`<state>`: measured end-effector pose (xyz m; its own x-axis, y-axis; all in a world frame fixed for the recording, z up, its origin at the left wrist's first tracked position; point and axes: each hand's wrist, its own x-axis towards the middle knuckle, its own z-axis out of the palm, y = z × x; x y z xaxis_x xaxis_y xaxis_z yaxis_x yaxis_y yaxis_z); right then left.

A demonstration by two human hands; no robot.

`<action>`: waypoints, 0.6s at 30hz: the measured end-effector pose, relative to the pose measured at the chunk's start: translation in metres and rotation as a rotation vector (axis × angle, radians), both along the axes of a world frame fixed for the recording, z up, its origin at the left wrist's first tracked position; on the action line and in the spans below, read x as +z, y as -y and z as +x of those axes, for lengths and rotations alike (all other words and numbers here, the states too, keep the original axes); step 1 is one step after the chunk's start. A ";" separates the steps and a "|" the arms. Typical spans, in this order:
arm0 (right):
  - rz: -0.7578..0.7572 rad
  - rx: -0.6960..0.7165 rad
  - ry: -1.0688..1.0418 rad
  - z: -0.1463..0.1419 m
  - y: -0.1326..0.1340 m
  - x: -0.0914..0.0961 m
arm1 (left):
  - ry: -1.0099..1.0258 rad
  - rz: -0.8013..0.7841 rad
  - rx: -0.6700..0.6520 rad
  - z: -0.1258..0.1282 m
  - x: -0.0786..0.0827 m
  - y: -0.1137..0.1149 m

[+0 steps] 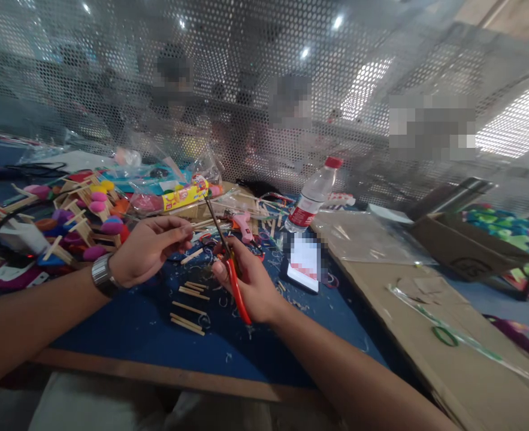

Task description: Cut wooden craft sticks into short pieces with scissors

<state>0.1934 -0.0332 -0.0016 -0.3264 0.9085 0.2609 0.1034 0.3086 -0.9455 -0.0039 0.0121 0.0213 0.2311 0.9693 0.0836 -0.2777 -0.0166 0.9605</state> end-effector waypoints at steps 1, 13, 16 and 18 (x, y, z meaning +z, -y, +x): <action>-0.008 -0.008 -0.003 -0.001 0.000 0.000 | 0.000 -0.010 0.003 0.000 0.000 0.000; -0.158 0.029 -0.144 0.001 -0.001 -0.013 | 0.002 -0.061 -0.044 0.001 0.000 0.001; -0.163 0.050 -0.140 0.000 -0.001 -0.012 | 0.000 -0.072 -0.047 0.001 0.000 0.001; -0.144 0.050 -0.127 0.000 -0.001 -0.011 | 0.005 -0.081 -0.048 0.001 0.000 0.001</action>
<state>0.1936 -0.0317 -0.0128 -0.3450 0.9229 0.1712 -0.0318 0.1708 -0.9848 -0.0027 0.0112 0.0214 0.2774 0.9607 0.0063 -0.2815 0.0750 0.9566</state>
